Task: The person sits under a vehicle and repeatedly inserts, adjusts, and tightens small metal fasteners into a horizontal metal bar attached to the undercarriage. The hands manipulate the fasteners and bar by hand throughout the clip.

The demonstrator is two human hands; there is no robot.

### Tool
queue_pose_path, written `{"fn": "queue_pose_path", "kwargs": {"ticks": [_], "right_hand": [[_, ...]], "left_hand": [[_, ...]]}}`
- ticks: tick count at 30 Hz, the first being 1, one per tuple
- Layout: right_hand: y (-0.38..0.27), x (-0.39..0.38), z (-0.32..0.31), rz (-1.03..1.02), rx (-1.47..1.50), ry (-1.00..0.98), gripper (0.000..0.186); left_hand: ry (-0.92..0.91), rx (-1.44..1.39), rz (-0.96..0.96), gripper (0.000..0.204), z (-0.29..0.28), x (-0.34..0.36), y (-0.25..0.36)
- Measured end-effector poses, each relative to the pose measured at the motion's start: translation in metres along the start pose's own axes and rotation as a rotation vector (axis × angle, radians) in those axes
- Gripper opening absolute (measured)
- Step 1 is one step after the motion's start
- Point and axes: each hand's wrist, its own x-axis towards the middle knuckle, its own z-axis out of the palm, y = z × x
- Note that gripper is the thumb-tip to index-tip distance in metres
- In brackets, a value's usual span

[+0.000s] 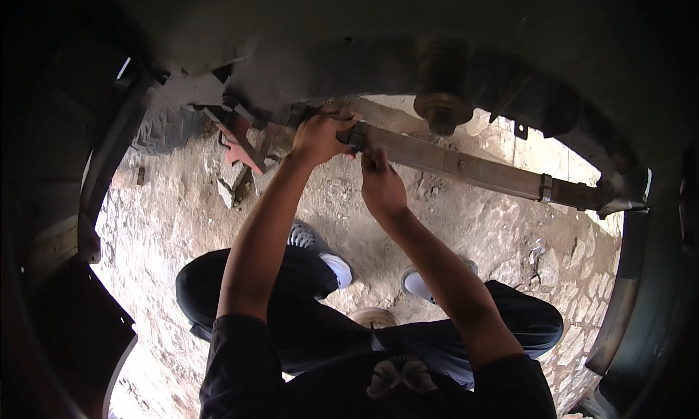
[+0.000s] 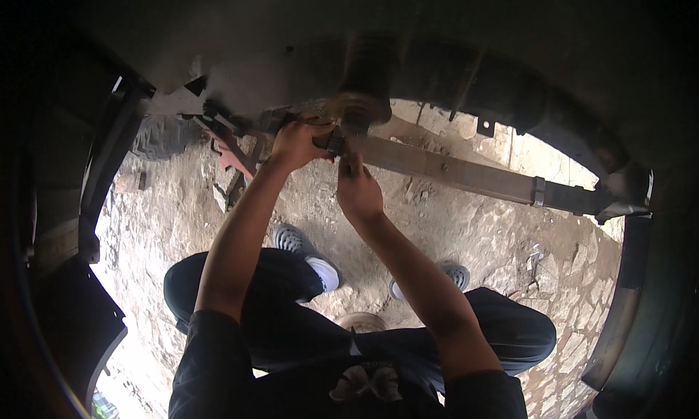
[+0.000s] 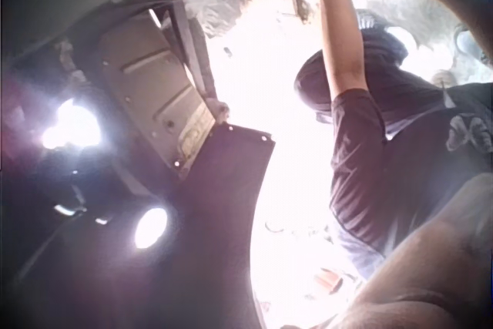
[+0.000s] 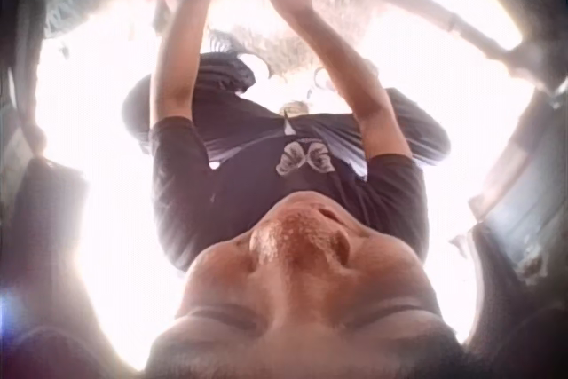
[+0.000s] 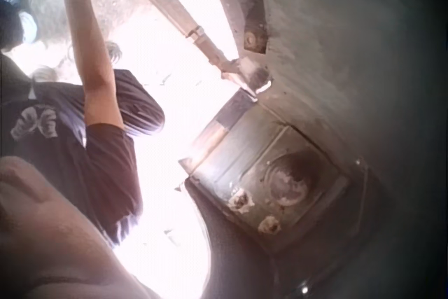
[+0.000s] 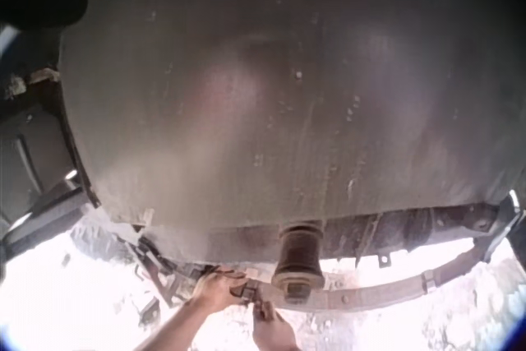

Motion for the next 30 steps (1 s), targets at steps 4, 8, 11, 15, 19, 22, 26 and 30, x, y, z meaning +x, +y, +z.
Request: {"fn": "queue_pose_path", "kwargs": {"ticks": [4, 8, 11, 15, 19, 22, 26, 30], "right_hand": [[-0.005, -0.002, 0.004, 0.034, 0.049, 0.094, 0.045], [0.006, -0.004, -0.007, 0.010, 0.198, 0.209, 0.037], [0.003, 0.013, -0.021, 0.016, 0.260, 0.277, 0.035], [0.000, 0.035, -0.005, 0.091, 0.099, 0.233, 0.028], [0.014, 0.070, -0.014, 0.185, 0.219, 0.096, 0.031], [0.014, 0.054, -0.007, 0.113, 0.098, 0.031, 0.032], [0.007, 0.031, 0.003, 0.026, 0.086, 0.198, 0.032], [0.020, 0.063, -0.006, 0.237, 0.272, 0.148, 0.031]], "left_hand": [[0.065, -0.010, 0.081, 0.072, -0.002, -0.001, 0.002], [0.001, -0.001, 0.035, 0.072, -0.009, -0.003, 0.005], [0.033, -0.004, 0.047, 0.072, -0.004, -0.005, -0.003], [0.028, -0.026, 0.085, 0.071, -0.001, 0.000, -0.003], [0.029, -0.019, 0.117, 0.071, 0.003, 0.001, -0.008], [0.027, 0.003, 0.077, 0.071, 0.002, -0.001, -0.007], [0.058, 0.017, 0.061, 0.072, -0.001, -0.003, -0.008], [0.077, 0.028, 0.071, 0.070, 0.007, 0.000, -0.003]]}}
